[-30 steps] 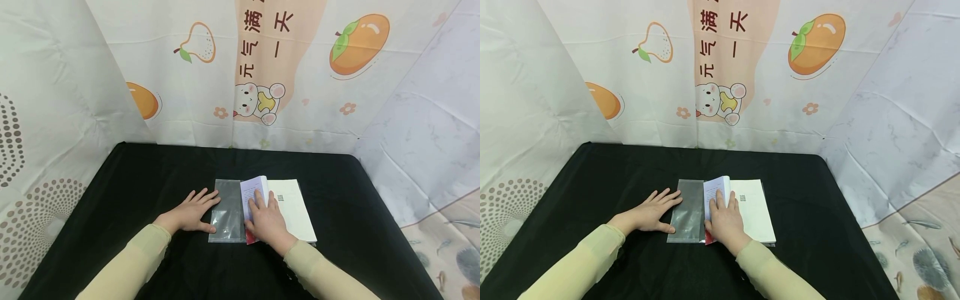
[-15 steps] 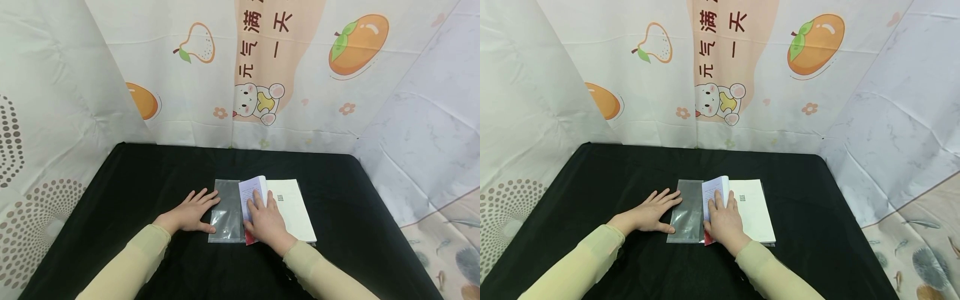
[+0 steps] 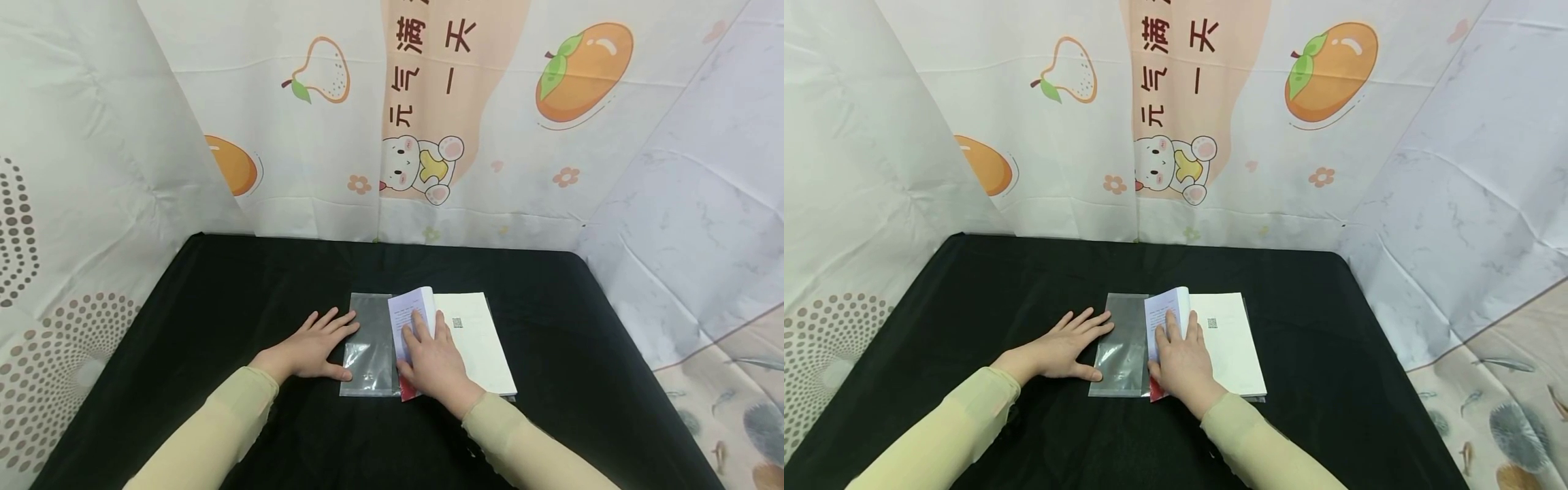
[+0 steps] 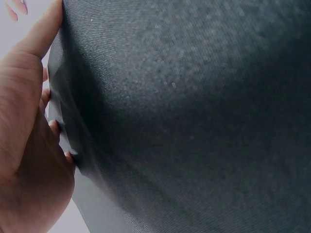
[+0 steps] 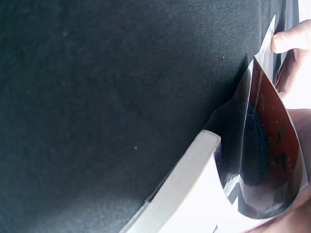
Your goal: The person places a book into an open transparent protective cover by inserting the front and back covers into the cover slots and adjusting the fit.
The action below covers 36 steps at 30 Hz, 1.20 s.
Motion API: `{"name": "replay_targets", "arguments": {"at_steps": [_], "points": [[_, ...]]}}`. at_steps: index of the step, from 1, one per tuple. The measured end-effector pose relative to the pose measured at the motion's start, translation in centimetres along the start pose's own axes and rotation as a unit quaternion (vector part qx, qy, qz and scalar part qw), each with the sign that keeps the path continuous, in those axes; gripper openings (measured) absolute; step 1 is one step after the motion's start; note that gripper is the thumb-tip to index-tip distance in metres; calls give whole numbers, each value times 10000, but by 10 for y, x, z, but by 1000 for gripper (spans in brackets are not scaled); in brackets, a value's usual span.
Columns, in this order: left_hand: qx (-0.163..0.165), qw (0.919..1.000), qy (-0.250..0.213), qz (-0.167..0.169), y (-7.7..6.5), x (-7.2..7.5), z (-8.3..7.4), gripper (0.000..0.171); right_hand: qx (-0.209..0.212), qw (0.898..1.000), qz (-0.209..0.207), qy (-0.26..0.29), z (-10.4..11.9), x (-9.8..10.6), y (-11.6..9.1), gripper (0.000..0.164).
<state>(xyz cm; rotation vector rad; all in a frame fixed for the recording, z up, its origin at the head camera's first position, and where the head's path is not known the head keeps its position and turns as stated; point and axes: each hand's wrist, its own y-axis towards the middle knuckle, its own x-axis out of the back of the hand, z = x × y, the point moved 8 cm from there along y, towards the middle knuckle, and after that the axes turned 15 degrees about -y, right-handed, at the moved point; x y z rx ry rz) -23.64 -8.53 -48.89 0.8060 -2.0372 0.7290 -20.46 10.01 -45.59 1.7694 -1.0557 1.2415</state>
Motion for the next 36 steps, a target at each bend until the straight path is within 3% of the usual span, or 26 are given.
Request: {"name": "replay_targets", "arguments": {"at_steps": [12, 21, 31, 36], "points": [[70, 10000, 30, 29, 0, -1, 2, 96, -159, 9995, 173, 205, -3, 3, 3, 64], [66, 10000, 25, 44, 1, -2, 3, 96, -353, 9990, 213, -167, -12, 9, 10, 65], [48, 10000, 72, 47, 2, -2, 4, 96, -218, 9994, 34, -249, -14, 12, 18, 68], [40, 9999, 89, 51, 2, -2, 4, 96, -225, 9995, 192, -82, -16, 8, 19, 71]]}}
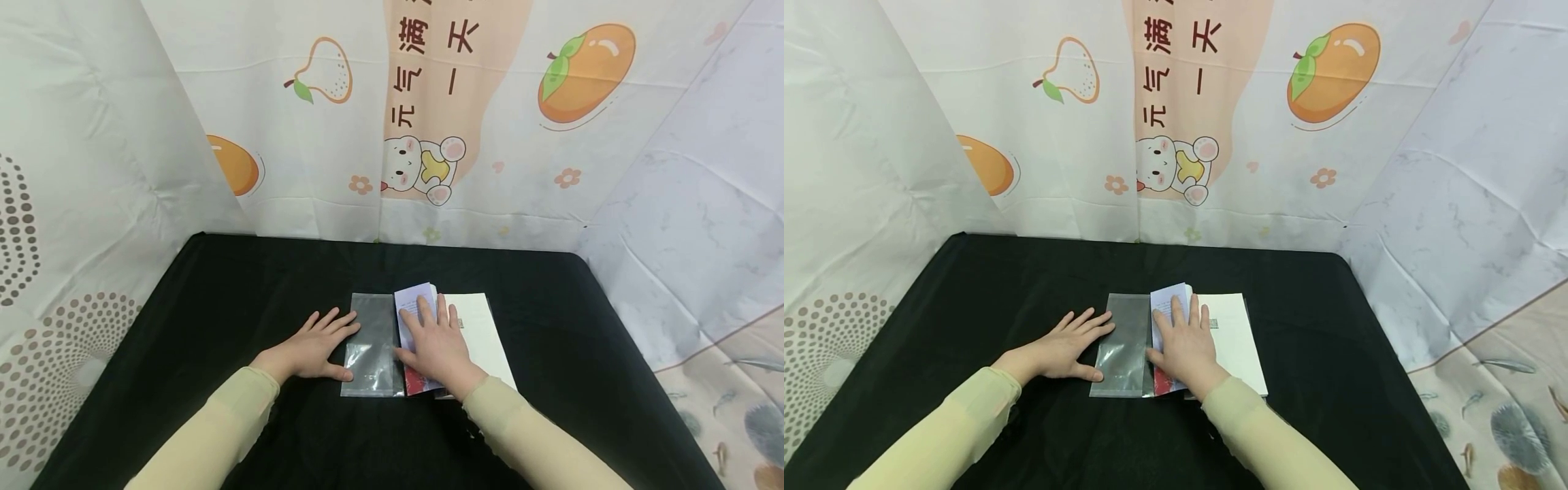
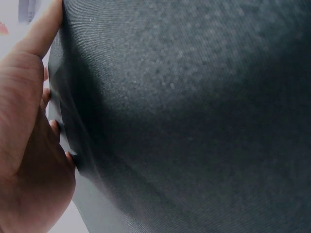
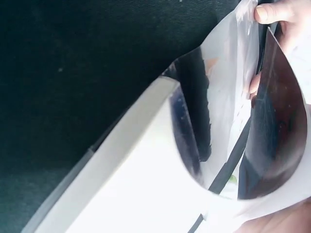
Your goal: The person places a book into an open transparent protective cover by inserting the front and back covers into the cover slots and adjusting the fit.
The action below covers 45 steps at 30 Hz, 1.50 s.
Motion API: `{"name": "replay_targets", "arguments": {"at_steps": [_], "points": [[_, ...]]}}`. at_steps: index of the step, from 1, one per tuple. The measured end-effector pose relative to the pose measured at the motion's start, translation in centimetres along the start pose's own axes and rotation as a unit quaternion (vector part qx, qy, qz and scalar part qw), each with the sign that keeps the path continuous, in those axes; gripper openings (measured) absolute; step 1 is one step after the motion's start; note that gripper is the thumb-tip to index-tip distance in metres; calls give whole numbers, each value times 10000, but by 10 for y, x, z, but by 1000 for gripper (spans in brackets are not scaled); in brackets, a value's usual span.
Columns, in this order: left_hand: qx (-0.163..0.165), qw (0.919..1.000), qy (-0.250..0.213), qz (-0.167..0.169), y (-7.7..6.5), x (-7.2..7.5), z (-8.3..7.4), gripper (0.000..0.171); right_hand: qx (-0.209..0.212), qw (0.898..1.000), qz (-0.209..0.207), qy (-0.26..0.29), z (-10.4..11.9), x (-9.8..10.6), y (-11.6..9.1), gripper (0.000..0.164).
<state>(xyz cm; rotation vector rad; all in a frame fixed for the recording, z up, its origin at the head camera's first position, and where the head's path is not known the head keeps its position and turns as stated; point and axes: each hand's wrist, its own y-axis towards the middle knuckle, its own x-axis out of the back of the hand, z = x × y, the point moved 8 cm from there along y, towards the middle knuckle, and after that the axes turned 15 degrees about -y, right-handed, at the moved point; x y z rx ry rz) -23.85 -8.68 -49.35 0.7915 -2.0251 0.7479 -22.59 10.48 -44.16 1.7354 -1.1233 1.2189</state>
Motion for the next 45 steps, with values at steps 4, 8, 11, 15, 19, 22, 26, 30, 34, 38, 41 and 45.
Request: {"name": "replay_targets", "arguments": {"at_steps": [4, 8, 11, 15, 19, 22, 26, 30, 34, 38, 41, 45], "points": [[-45, 10000, -4, 0, 0, 0, 0, 96, -6, 9998, 132, 154, -3, -4, -1, 68], [-82, 10000, 2, -10, -1, 0, -2, 95, -100, 9984, 293, 466, -5, -9, -1, 66], [-79, 10000, 3, -2, -1, 0, -2, 95, -96, 9974, 280, 658, -5, -10, -2, 64], [-125, 9999, -13, 3, -1, 0, -2, 95, 105, 9983, 110, 570, -4, -10, -2, 61], [-144, 9999, -8, 15, -1, 0, -2, 95, 257, 9987, 34, 443, -2, -10, -2, 60], [-140, 9999, 5, 2, -1, 0, -2, 95, 277, 9990, 66, 358, -1, -12, -2, 59], [-118, 9999, -3, -7, -1, 0, -2, 95, 256, 9993, 99, 270, -1, -15, -2, 57], [-123, 9999, -15, 0, -1, 0, -3, 95, 223, 9995, 106, 214, 0, -16, -2, 53], [-154, 9999, -27, -7, -1, 0, -3, 94, 190, 9996, 178, 142, 1, -16, -2, 51], [-192, 9998, -43, -19, -2, 1, -5, 94, 52, 9995, 227, 200, 0, -15, -2, 48], [-207, 9998, -43, -14, -3, 1, -5, 94, -60, 9994, 214, 272, 0, -13, -2, 47], [-210, 9998, -41, -6, -3, 2, -6, 94, -131, 9994, 206, 254, 1, -10, -2, 46]]}}
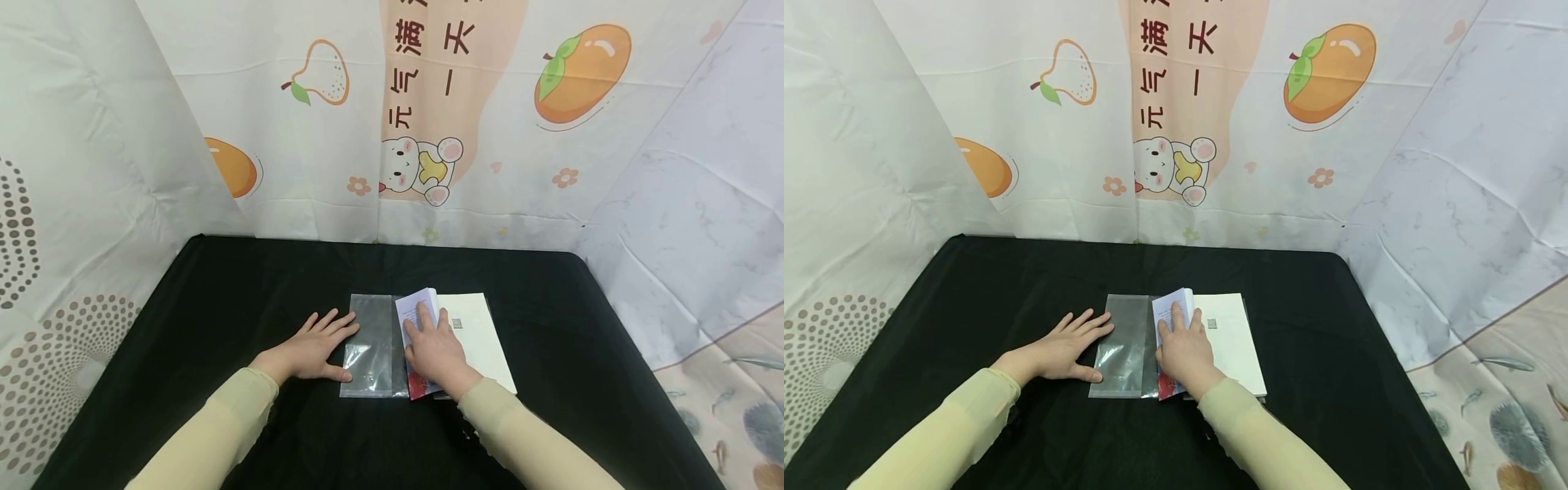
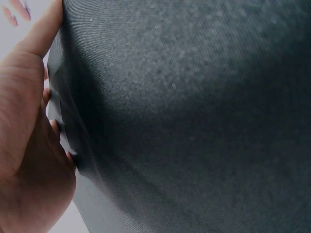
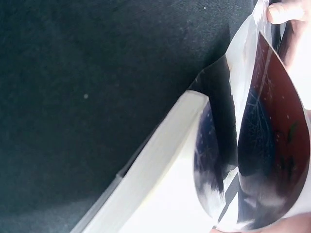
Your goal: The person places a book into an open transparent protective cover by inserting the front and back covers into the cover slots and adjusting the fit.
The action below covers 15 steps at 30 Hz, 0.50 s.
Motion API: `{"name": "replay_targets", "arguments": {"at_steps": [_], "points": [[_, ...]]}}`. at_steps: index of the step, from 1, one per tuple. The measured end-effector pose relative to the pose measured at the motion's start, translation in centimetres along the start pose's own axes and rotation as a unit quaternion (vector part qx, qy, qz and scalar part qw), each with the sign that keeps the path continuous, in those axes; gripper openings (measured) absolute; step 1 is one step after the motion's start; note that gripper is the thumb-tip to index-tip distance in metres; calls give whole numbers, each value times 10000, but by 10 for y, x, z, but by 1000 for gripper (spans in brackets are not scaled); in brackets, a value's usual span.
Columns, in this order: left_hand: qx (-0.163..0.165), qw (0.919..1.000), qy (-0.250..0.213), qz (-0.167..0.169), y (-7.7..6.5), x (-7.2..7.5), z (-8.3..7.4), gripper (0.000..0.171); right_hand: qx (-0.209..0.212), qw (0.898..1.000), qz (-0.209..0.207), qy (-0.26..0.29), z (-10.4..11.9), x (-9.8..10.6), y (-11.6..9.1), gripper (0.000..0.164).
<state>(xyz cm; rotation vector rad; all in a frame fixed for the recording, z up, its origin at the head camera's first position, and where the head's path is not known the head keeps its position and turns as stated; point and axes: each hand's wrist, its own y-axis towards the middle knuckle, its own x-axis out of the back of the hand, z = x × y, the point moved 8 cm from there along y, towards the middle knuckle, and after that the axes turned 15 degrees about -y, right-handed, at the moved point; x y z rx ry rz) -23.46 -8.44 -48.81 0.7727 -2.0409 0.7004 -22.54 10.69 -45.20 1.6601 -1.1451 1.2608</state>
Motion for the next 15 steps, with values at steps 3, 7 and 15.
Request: {"name": "replay_targets", "arguments": {"at_steps": [3, 7, 15], "points": [[-1, 10000, -9, -5, 0, 1, -1, 93, -20, 10000, 30, -34, 1, 0, 1, 47], [-4, 10000, -16, -10, 0, 1, -1, 93, -17, 9999, 73, -102, 3, -1, 1, 47], [-45, 10000, 6, -53, 0, 1, -1, 93, 103, 9996, -85, -242, 6, 2, 2, 46]]}}
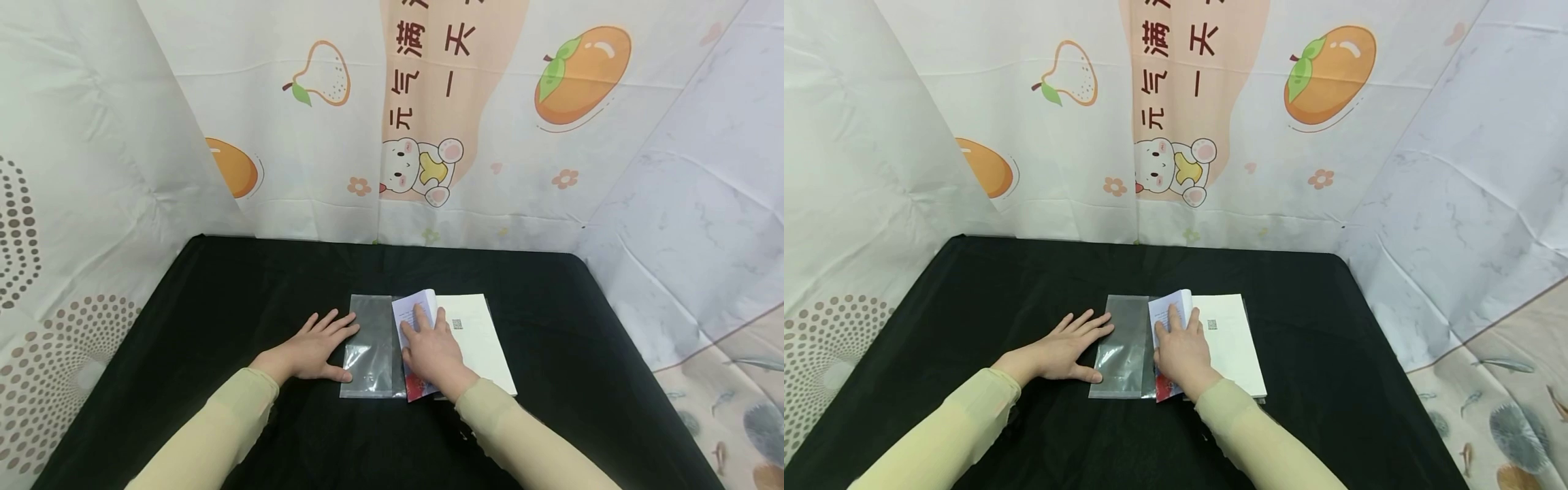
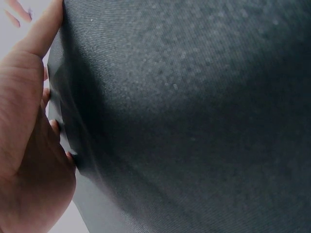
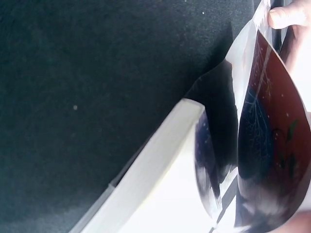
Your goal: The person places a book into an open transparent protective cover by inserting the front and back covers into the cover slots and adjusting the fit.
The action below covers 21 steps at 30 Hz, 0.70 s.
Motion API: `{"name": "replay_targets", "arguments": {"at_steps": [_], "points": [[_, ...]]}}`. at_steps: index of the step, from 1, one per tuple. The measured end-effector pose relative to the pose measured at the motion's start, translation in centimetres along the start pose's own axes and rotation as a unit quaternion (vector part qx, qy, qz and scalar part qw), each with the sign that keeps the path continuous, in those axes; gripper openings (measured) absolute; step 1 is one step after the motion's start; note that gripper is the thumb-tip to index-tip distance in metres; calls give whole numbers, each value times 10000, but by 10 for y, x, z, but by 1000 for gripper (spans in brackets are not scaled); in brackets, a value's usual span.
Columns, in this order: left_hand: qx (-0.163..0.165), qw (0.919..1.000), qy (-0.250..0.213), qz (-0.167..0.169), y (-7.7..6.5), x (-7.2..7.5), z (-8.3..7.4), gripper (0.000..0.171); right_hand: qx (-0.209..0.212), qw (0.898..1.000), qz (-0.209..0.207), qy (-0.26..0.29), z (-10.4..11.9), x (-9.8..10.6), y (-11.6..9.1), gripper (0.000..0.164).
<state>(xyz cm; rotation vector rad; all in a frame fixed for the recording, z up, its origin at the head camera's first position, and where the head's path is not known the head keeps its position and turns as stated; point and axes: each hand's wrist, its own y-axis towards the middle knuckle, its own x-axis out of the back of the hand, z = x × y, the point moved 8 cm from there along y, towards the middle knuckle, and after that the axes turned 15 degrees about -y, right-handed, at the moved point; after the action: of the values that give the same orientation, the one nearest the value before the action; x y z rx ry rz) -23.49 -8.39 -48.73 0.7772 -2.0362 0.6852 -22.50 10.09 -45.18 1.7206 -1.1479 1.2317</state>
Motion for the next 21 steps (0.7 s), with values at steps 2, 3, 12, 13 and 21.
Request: {"name": "replay_targets", "arguments": {"at_steps": [2, 3, 12, 13, 21], "points": [[11, 10000, 7, 3, 0, 0, 0, 93, 8, 10000, -48, 5, 0, 0, 0, 46], [20, 10000, -2, 6, 0, 0, 0, 93, 17, 10000, -69, -12, 1, 0, 0, 45], [82, 10000, 11, 13, 1, 0, 0, 93, 63, 9995, -273, -114, 2, 3, -1, 45], [88, 10000, 9, 14, 1, 0, 0, 93, 72, 9995, -285, -127, 2, 3, -1, 45], [89, 10000, 2, 23, 0, 0, 0, 93, 79, 9996, -237, -164, 3, 2, 0, 45]]}}
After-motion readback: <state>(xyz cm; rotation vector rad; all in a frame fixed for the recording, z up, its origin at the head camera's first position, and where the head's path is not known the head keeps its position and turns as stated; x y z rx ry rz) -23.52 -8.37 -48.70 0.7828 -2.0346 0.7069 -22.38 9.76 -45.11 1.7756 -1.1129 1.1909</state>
